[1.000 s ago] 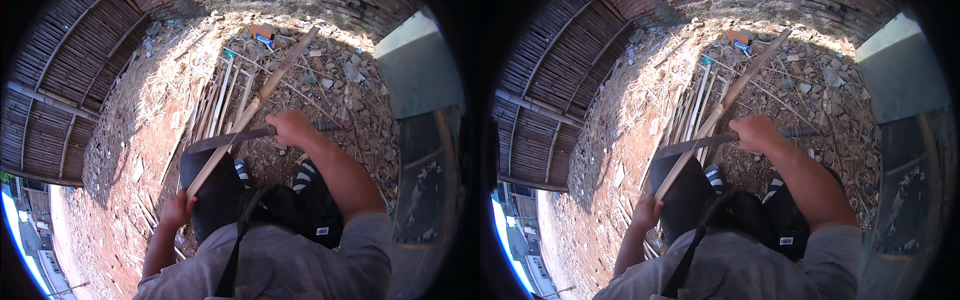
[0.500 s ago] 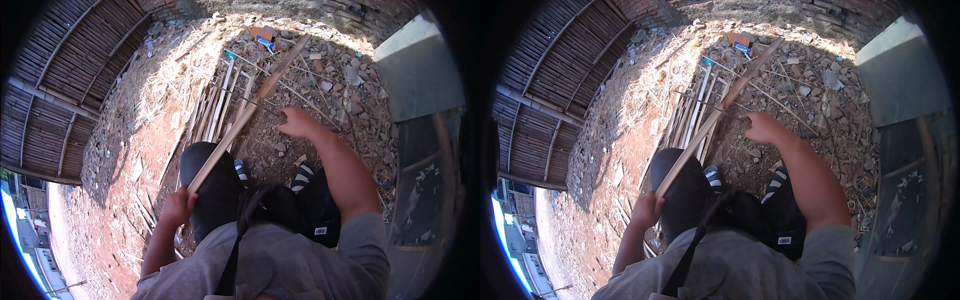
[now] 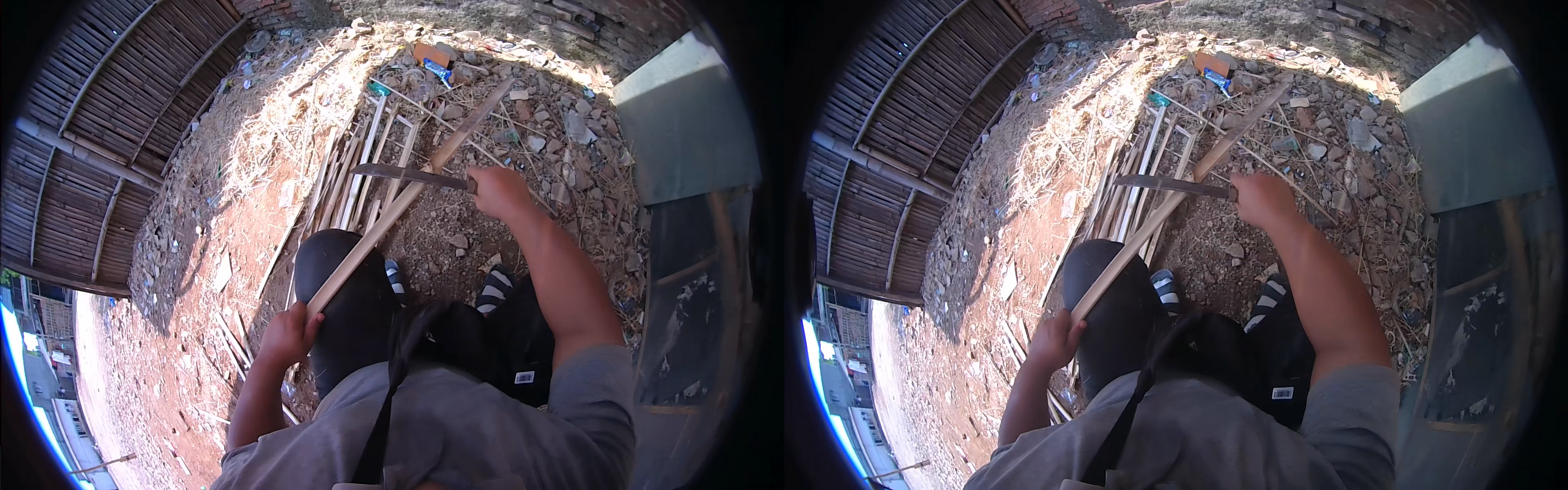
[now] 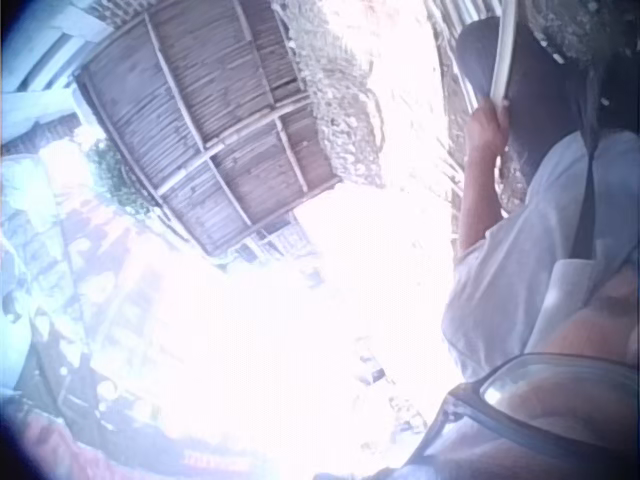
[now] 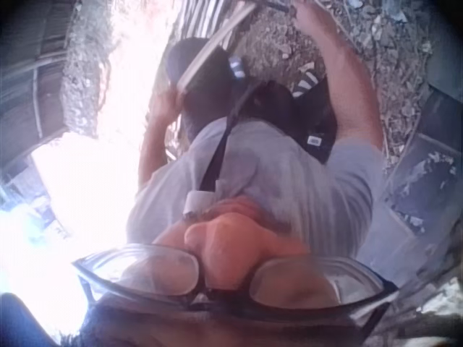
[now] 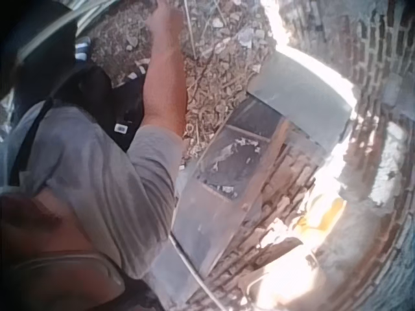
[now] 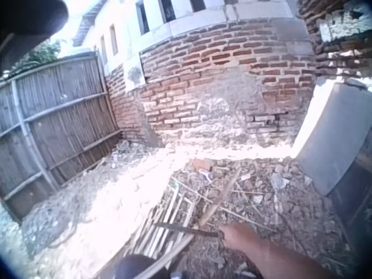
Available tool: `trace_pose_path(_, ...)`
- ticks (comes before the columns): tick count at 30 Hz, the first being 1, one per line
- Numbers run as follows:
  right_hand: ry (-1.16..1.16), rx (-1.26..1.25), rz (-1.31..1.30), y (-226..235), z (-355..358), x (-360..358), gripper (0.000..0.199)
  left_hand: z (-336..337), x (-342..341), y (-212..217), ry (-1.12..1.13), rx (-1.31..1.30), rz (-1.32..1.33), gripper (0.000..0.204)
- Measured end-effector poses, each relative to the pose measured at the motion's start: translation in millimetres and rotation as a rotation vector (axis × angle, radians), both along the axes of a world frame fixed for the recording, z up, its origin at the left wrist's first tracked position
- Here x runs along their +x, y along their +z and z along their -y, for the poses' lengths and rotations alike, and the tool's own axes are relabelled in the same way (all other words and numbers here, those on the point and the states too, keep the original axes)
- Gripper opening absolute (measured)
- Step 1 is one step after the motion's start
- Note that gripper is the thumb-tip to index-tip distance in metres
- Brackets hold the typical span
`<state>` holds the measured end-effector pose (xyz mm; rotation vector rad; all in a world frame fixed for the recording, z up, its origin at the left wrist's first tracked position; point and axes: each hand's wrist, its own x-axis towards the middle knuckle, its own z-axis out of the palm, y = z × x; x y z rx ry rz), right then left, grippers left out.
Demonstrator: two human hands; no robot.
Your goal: The person sits on the ground and uses a machete to split long bamboo poles into thin strips. They hold the bamboo against their leg and repeatedly strike it with the blade to separate the material.
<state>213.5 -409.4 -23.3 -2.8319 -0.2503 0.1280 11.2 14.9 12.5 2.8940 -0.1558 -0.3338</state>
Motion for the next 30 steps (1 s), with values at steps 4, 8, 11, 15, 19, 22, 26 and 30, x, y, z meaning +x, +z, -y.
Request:
trace_pose_path(4, -0.039, 0.159, -0.097, -2.9, -7.1, -2.4, 0.028, -2.1, 0.4, -2.5, 0.021, 0.006, 0.003, 0.038)
trace_pose_path(8, -0.053, 0.471, -0.228, -20.4, -0.4, -6.7, 0.035, 1.4, -2.6, -3.3, 0.040, 0.018, -0.022, 0.039)
trace_pose_path(11, 0.095, 0.341, 0.010, -14.8, -7.5, -10.6, 0.031, 3.3, -0.2, -0.9, 0.043, 0.026, -0.021, 0.039)
trace_pose_path(15, 0.359, 0.127, -0.073, 11.0, -42.5, -29.3, 0.025, 4.9, -2.1, 0.8, 0.050, -0.018, -0.024, 0.040)
trace_pose_path(19, 0.442, -0.012, 0.064, 14.5, -59.9, -40.8, 0.023, -0.7, -4.3, -3.0, 0.048, -0.001, -0.010, 0.039)
trace_pose_path(22, 0.081, 0.213, -0.010, -5.2, 5.0, 4.7, 0.019, -8.1, -10.6, -6.6, -0.002, -0.011, 0.026, 0.039)
trace_pose_path(26, -0.044, 0.155, -0.190, 0.1, -8.7, -2.2, 0.028, -5.3, -3.4, -2.6, -0.013, 0.000, 0.058, 0.038)
trace_pose_path(30, -0.004, 0.469, -0.095, -30.3, 1.0, -1.5, 0.038, -3.8, -3.8, -7.6, 0.010, -0.037, 0.045, 0.037)
